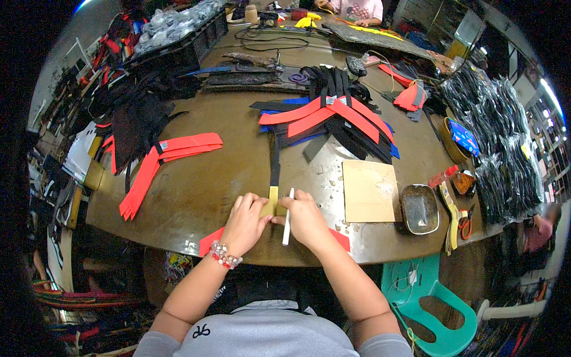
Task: The person assembles red and black fabric strips by attaching small black pieces to the red strips and then uses a white marker to draw lines on the assembled pieces. The person handles the fabric strips one at a time and places the marked pieces on the table.
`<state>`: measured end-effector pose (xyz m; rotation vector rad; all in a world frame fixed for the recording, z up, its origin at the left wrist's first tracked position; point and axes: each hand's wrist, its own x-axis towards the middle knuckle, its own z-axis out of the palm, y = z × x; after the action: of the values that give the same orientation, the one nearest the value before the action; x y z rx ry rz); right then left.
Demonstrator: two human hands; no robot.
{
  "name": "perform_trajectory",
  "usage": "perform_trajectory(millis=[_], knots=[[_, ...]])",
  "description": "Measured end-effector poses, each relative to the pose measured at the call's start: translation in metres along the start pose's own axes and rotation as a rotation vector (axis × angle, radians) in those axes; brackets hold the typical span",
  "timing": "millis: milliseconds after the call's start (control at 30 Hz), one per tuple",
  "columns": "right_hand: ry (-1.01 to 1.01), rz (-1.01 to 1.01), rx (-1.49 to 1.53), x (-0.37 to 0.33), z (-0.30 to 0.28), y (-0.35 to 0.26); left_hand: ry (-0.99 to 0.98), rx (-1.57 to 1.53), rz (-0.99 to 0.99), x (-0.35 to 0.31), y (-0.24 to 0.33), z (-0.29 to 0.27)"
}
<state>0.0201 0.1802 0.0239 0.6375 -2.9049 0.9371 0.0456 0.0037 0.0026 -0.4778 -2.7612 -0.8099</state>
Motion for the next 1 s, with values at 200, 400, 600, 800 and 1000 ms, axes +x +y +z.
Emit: perform_trajectory(millis=[200,400,600,800,1000], knots=[[0.142,-0.001,0.005,0.001,0.021,-0.003,-0.061,0.078,-0.030,0.017,0.003,-0.006],[0.099,-0.208,-0.131,0.003,0.017,0.006,0.166,0.168,-0.043,0.051,-0.013,-0.006],[0.020,0.273,0.685,0.052,-0.005,0.032,0.132,0.005,-0.205,0.057,-0.029,0.014],[0.053,0.083,0.646,0.070,0.022,0.055,0.065,0.007,-0.186,0.054,-0.029,0.013],[0.089,0.149,0.438,0.068,0.018,0.061,0.090,0.016,-0.175,0.056,-0.027,0.014]])
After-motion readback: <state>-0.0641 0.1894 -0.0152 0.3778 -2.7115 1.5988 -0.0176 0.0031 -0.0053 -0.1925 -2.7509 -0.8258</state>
